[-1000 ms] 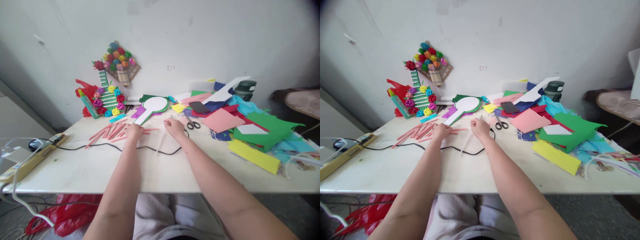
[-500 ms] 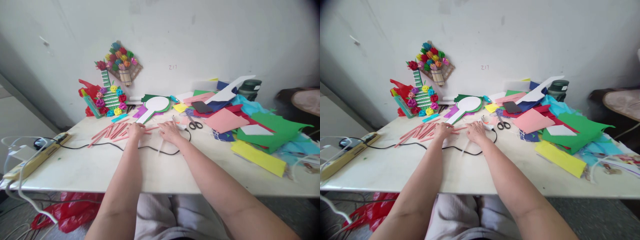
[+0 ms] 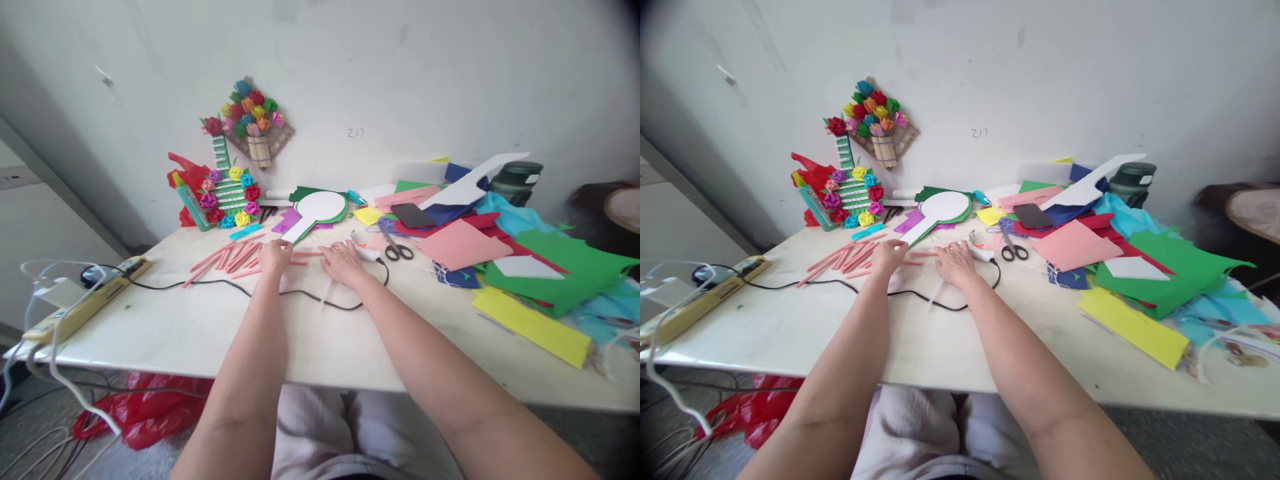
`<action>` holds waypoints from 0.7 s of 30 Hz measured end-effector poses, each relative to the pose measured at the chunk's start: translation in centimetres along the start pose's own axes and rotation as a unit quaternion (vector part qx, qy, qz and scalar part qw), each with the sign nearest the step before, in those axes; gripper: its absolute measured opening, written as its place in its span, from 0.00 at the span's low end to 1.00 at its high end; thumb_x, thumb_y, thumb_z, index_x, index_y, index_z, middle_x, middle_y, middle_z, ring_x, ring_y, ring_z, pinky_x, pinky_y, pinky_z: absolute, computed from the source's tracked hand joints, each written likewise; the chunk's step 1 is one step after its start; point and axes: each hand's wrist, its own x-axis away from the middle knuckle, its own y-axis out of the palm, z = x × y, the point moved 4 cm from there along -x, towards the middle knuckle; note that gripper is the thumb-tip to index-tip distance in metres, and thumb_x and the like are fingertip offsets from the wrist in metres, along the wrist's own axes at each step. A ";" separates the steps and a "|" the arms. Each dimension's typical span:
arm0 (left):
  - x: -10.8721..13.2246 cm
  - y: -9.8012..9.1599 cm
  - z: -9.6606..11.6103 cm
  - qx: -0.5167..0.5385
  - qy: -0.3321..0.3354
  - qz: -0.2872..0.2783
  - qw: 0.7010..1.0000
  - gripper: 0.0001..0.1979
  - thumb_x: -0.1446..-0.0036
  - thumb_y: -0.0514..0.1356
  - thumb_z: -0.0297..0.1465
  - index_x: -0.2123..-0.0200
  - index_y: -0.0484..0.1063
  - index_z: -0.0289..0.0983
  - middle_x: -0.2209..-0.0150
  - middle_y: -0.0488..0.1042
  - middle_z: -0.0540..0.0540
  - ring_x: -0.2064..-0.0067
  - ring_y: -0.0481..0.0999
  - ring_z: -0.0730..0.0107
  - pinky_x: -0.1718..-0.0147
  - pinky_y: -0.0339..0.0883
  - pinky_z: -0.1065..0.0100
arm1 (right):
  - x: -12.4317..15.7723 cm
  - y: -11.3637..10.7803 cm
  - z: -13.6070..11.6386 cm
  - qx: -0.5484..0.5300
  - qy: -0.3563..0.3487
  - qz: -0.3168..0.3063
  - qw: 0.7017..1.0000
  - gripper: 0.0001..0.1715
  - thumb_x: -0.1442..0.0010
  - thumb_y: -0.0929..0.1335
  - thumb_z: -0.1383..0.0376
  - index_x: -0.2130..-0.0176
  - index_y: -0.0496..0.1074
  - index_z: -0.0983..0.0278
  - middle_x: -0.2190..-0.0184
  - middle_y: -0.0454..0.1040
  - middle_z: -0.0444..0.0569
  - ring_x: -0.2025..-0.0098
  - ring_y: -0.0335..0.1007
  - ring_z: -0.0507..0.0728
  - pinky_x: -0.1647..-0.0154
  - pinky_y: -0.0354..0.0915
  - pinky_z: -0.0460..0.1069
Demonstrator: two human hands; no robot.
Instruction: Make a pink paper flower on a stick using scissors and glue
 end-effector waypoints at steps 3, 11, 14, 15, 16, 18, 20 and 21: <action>0.0 -0.4 0.0 0.019 0.010 0.042 0.999 0.20 0.45 0.50 0.41 0.61 0.77 0.36 0.61 0.77 0.37 0.49 0.68 0.50 0.51 0.57 0.56 | 0.0 0.0 -0.1 0.006 -0.007 0.009 1.000 0.22 0.40 0.58 0.64 0.47 0.64 0.62 0.54 0.73 0.53 0.47 0.58 0.61 0.43 0.40 0.60; 0.9 -2.9 -0.4 0.146 -0.022 0.275 0.950 0.20 0.44 0.52 0.41 0.52 0.71 0.40 0.41 0.61 0.41 0.35 0.44 0.52 0.41 0.37 0.46 | 0.0 -0.1 -0.1 0.003 -0.006 0.008 1.000 0.23 0.40 0.59 0.65 0.45 0.63 0.63 0.54 0.74 0.53 0.47 0.58 0.61 0.43 0.39 0.59; 0.9 -3.2 -0.6 0.189 -0.015 0.313 0.931 0.21 0.43 0.51 0.42 0.50 0.69 0.41 0.39 0.58 0.41 0.35 0.42 0.54 0.41 0.36 0.46 | 0.1 -0.1 -0.1 0.001 -0.011 0.015 1.000 0.23 0.41 0.59 0.65 0.46 0.64 0.63 0.55 0.74 0.52 0.47 0.58 0.61 0.43 0.39 0.59; 0.7 -3.1 -0.7 0.201 -0.010 0.308 0.930 0.21 0.43 0.51 0.41 0.50 0.69 0.40 0.40 0.59 0.41 0.35 0.45 0.54 0.41 0.35 0.47 | 0.1 -0.1 -0.2 0.002 -0.013 0.019 1.000 0.23 0.41 0.60 0.65 0.46 0.64 0.63 0.56 0.74 0.52 0.48 0.59 0.61 0.43 0.39 0.59; 0.5 -2.9 -0.7 0.213 -0.003 0.297 0.931 0.21 0.42 0.50 0.41 0.51 0.70 0.39 0.41 0.61 0.40 0.36 0.48 0.54 0.40 0.36 0.49 | 0.1 -0.1 -0.2 0.002 -0.012 0.024 1.000 0.23 0.41 0.60 0.65 0.46 0.64 0.64 0.56 0.75 0.52 0.48 0.59 0.61 0.43 0.39 0.59; 0.1 -2.3 -0.8 0.247 0.016 0.261 0.933 0.23 0.40 0.46 0.42 0.51 0.71 0.37 0.43 0.64 0.39 0.39 0.56 0.55 0.40 0.41 0.52 | 0.1 -0.1 -0.1 0.001 -0.011 0.038 0.999 0.23 0.41 0.60 0.65 0.46 0.65 0.64 0.56 0.74 0.53 0.48 0.59 0.61 0.43 0.39 0.59; -0.2 -1.4 -0.8 0.299 0.022 0.222 0.928 0.27 0.40 0.42 0.45 0.52 0.71 0.35 0.47 0.68 0.37 0.41 0.61 0.54 0.42 0.48 0.54 | 0.1 -0.4 0.0 -0.004 -0.008 0.060 0.998 0.22 0.41 0.60 0.65 0.48 0.66 0.64 0.55 0.74 0.53 0.49 0.59 0.61 0.44 0.41 0.58; -0.3 -1.0 -0.7 0.329 0.029 0.201 0.922 0.28 0.40 0.42 0.46 0.52 0.71 0.34 0.48 0.69 0.36 0.42 0.61 0.54 0.43 0.49 0.55 | 0.2 -0.6 0.1 -0.007 -0.007 0.073 0.997 0.21 0.41 0.60 0.65 0.49 0.67 0.64 0.55 0.74 0.53 0.49 0.60 0.60 0.44 0.42 0.58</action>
